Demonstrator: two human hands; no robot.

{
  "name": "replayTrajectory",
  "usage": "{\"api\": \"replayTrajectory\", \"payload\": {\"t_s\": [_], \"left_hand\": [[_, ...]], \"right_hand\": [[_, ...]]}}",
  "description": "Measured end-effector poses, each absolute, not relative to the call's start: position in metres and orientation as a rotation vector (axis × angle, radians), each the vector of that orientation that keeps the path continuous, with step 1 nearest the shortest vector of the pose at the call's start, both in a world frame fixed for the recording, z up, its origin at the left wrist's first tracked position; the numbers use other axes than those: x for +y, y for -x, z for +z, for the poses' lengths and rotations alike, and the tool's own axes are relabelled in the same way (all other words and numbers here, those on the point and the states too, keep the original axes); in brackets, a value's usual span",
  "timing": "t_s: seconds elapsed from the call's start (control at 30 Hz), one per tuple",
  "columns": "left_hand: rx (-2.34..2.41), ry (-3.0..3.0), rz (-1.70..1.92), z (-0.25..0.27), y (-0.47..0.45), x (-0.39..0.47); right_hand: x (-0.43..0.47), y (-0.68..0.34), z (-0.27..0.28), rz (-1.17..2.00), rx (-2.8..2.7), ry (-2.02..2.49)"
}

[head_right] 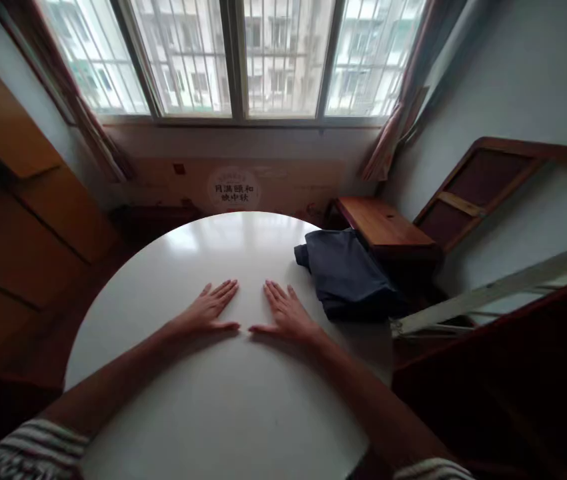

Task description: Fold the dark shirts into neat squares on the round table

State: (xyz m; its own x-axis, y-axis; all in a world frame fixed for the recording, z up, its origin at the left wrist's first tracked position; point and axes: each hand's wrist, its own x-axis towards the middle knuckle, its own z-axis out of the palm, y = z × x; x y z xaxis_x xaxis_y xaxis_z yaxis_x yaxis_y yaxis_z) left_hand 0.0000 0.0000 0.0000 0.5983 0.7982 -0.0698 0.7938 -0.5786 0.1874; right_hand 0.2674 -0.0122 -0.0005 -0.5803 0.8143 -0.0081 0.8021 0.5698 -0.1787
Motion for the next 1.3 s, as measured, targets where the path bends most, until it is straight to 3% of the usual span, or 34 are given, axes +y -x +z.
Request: {"api": "replayTrajectory", "payload": {"t_s": [0.83, 1.1, 1.3], "left_hand": [[1.273, -2.661, 0.306, -0.010, 0.000, 0.000], [1.190, -2.654, 1.175, -0.008, 0.002, 0.003], [1.164, -2.608, 1.321, -0.012, 0.001, 0.003]], "right_hand": [[-0.009, -0.268, -0.016, 0.201, -2.619, 1.318], [-0.007, -0.274, 0.012, 0.196, -2.474, 1.365], [-0.009, -0.308, 0.072, -0.125, -2.289, 1.623]]}}
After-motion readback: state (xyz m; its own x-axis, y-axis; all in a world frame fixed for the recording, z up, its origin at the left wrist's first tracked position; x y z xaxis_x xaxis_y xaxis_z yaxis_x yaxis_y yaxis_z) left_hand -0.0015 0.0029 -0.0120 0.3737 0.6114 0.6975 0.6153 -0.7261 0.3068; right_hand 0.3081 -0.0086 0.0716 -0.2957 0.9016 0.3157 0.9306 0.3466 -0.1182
